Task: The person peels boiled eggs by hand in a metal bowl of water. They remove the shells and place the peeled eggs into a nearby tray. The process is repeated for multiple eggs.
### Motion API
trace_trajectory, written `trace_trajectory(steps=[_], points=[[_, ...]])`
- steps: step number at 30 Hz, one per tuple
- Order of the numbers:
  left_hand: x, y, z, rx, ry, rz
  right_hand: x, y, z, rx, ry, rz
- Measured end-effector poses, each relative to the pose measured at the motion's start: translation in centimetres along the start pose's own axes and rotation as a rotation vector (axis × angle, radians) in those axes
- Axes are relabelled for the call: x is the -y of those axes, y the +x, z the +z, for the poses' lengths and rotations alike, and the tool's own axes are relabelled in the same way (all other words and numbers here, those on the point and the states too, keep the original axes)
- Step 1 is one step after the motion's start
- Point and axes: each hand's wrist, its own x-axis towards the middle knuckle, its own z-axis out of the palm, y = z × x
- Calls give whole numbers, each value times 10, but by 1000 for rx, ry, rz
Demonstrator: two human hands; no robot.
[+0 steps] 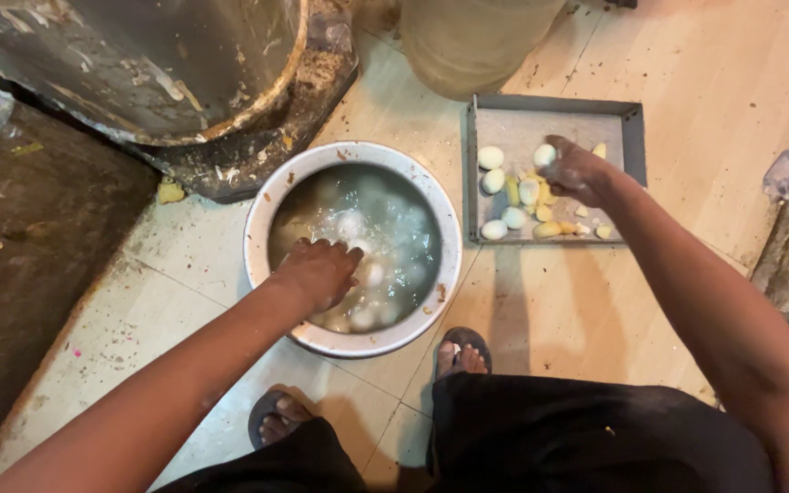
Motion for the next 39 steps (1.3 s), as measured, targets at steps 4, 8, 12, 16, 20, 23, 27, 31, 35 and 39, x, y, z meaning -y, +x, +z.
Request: trace_trajectory(steps=[4, 8, 12, 16, 20, 23, 27, 31, 35, 39], points=[[6, 2, -2, -19, 39, -4, 20, -9, -5, -165, -252, -18], [19, 11, -4, -66, 76, -43, 89, -63, 27, 49, -148, -297], [26, 13, -3, -180, 446, -56, 151, -125, 102, 485, -305, -1032], [26, 9, -7, -172, 420, -54, 133, -168, 209, 800, -787, -557], [26, 3, -7, -137, 493, -13, 92, -158, 281, 475, -1551, -665], [25, -1, -4, -148, 523, 10, 78, -134, 300, 433, -1584, -728], [23, -2, -10, -104, 487, -3, 79, -110, 307, 591, -1559, -640], [23, -5, -9, -139, 497, -5, 74, -105, 310, 671, -1538, -596], [22, -3, -9, -110, 439, -18, 74, -104, 294, 714, -1506, -548], [25, 0, -12, -175, 258, -36, 79, -105, 275, 686, -1395, -550]])
